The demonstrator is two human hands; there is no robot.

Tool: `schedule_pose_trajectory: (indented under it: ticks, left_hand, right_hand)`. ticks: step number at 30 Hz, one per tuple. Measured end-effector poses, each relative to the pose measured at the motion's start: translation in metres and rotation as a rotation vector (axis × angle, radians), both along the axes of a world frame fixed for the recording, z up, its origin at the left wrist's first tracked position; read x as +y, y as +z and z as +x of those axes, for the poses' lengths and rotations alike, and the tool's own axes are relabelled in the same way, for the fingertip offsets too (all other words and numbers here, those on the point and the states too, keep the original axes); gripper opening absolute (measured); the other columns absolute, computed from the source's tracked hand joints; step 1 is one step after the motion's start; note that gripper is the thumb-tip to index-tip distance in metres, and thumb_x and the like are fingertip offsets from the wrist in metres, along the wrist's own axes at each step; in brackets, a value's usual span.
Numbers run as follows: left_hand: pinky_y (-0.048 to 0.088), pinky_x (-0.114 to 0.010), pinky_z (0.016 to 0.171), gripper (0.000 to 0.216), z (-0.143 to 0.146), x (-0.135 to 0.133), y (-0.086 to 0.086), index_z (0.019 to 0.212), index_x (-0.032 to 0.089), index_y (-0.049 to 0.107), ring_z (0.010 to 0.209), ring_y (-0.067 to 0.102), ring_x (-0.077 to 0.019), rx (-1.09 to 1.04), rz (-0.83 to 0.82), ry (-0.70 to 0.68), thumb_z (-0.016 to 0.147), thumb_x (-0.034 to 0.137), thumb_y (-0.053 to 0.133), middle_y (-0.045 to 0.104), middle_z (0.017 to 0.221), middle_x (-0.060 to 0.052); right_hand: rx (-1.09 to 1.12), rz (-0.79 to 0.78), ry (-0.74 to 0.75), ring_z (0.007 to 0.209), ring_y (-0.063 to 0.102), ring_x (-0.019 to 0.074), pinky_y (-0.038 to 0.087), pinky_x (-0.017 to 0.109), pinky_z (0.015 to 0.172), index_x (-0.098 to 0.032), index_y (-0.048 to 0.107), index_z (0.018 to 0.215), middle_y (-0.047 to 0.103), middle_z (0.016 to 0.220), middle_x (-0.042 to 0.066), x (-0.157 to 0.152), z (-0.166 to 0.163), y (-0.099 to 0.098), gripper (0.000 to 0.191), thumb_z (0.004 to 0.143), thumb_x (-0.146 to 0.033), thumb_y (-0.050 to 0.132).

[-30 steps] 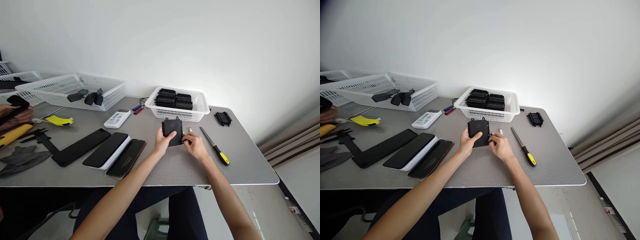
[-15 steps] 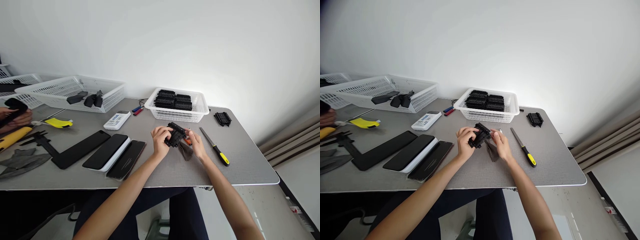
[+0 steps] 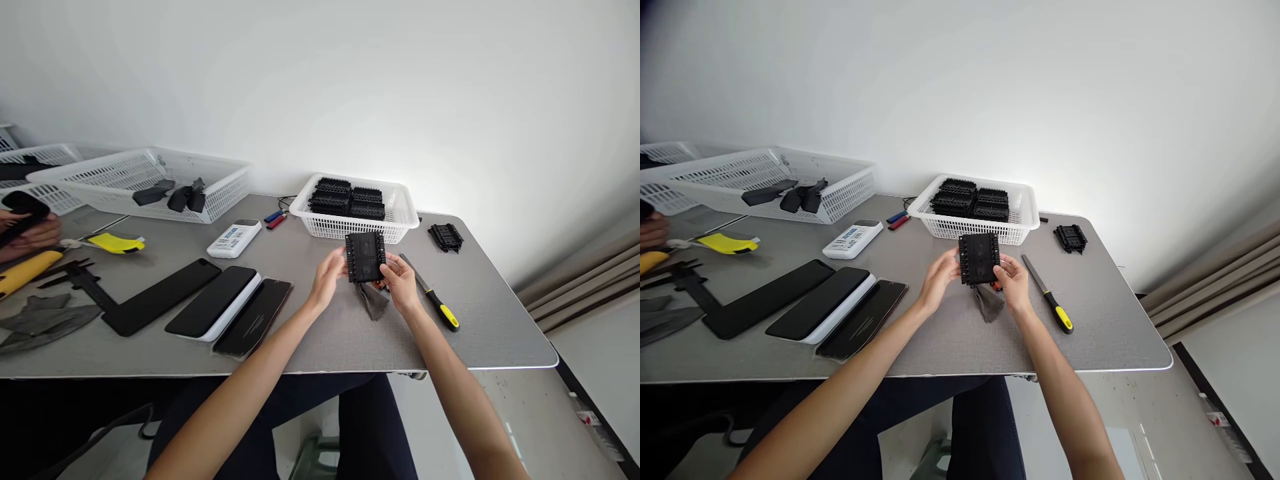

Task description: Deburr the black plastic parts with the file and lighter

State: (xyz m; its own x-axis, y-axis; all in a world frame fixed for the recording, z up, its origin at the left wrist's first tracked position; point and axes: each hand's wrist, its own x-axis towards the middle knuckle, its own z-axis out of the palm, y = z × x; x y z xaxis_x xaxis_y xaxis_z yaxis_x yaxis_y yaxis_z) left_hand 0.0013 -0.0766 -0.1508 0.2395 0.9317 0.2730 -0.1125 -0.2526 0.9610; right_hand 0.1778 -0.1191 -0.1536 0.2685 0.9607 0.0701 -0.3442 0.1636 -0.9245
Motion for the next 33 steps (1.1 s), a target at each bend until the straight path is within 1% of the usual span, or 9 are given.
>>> schedule_pose_trajectory:
  ticks: [4, 7, 9, 11, 14, 18, 22, 29, 33]
  left_hand:
    - [0.057, -0.031, 0.065, 0.058, 0.003, -0.003, -0.002, 0.122, 0.014, 0.064, 0.078, 0.072, -0.0235, 0.032, -0.024, -0.091, 0.085, 0.058, 0.065, 0.077, 0.096, -0.011]
    - [0.055, -0.028, 0.056, 0.061, 0.003, -0.001, -0.005, 0.12, 0.013, 0.064, 0.069, 0.071, -0.0219, -0.016, -0.047, -0.004, 0.082, 0.06, 0.068, 0.077, 0.086, -0.009]
    - [0.056, -0.029, 0.055, 0.062, 0.002, 0.002, -0.007, 0.119, 0.013, 0.064, 0.07, 0.072, -0.0226, -0.043, -0.065, 0.062, 0.08, 0.061, 0.07, 0.078, 0.087, -0.009]
    - [0.058, -0.03, 0.055, 0.064, 0.001, 0.004, -0.009, 0.12, 0.013, 0.063, 0.073, 0.073, -0.0243, -0.058, -0.081, 0.096, 0.079, 0.062, 0.07, 0.078, 0.09, -0.011]
    - [0.059, -0.032, 0.057, 0.066, 0.0, 0.006, -0.012, 0.121, 0.012, 0.062, 0.078, 0.075, -0.0269, -0.058, -0.064, 0.14, 0.079, 0.062, 0.07, 0.078, 0.092, -0.012]
    - [0.061, -0.035, 0.069, 0.068, -0.001, 0.007, -0.015, 0.127, 0.011, 0.06, 0.095, 0.074, -0.0306, -0.06, -0.031, 0.212, 0.081, 0.06, 0.07, 0.077, 0.101, -0.015]
    - [0.061, -0.04, 0.077, 0.067, -0.002, 0.008, -0.016, 0.128, 0.012, 0.059, 0.095, 0.075, -0.0305, -0.069, -0.018, 0.224, 0.082, 0.06, 0.069, 0.078, 0.1, -0.014]
    - [0.061, -0.043, 0.081, 0.068, -0.004, 0.008, -0.014, 0.129, 0.011, 0.059, 0.097, 0.074, -0.0323, -0.032, -0.038, 0.249, 0.082, 0.06, 0.069, 0.077, 0.103, -0.016]
    - [0.061, -0.042, 0.081, 0.069, -0.004, 0.009, -0.016, 0.131, 0.012, 0.058, 0.098, 0.074, -0.0317, -0.043, -0.034, 0.254, 0.082, 0.06, 0.068, 0.077, 0.102, -0.015]
  right_hand:
    - [-0.219, 0.018, -0.038, 0.084, 0.069, 0.0209, 0.056, 0.033, 0.072, -0.02, 0.069, 0.105, 0.075, 0.1, 0.008, -0.001, 0.008, 0.004, 0.045, 0.072, -0.049, 0.077]
    - [-0.668, 0.016, -0.241, 0.093, 0.067, 0.0248, 0.053, 0.038, 0.081, -0.018, 0.07, 0.109, 0.073, 0.101, 0.011, -0.004, 0.018, 0.01, 0.042, 0.087, -0.052, 0.06]
    - [-0.985, -0.064, -0.368, 0.093, 0.066, 0.0259, 0.05, 0.038, 0.081, -0.017, 0.067, 0.118, 0.072, 0.097, 0.01, -0.006, 0.022, 0.011, 0.041, 0.092, -0.047, 0.054]
    - [-1.211, -0.18, -0.365, 0.092, 0.066, 0.0263, 0.048, 0.035, 0.077, -0.017, 0.06, 0.127, 0.07, 0.096, 0.009, -0.007, 0.021, 0.009, 0.042, 0.092, -0.039, 0.057]
    - [-1.387, -0.331, -0.248, 0.09, 0.068, 0.0255, 0.045, 0.031, 0.071, -0.019, 0.054, 0.13, 0.07, 0.098, 0.009, -0.008, 0.016, 0.002, 0.04, 0.092, -0.032, 0.059]
    - [-1.435, -0.402, -0.216, 0.085, 0.067, 0.0232, 0.041, 0.028, 0.067, -0.023, 0.055, 0.122, 0.07, 0.095, 0.007, -0.007, 0.013, -0.005, 0.028, 0.095, -0.028, 0.054]
    - [-1.424, -0.395, -0.251, 0.076, 0.062, 0.0209, 0.037, 0.027, 0.063, -0.023, 0.053, 0.123, 0.066, 0.091, 0.005, -0.006, 0.016, -0.002, 0.031, 0.092, -0.024, 0.049]
    - [-1.006, -0.112, -0.245, 0.053, 0.039, 0.0161, 0.029, 0.026, 0.055, -0.021, 0.06, 0.115, 0.04, 0.06, -0.006, -0.01, 0.016, 0.008, 0.039, 0.084, -0.021, 0.036]
    - [-0.907, -0.061, -0.281, 0.052, 0.04, 0.0145, 0.029, 0.026, 0.053, -0.019, 0.066, 0.096, 0.043, 0.058, -0.005, -0.012, 0.014, 0.013, 0.033, 0.083, -0.025, 0.036]
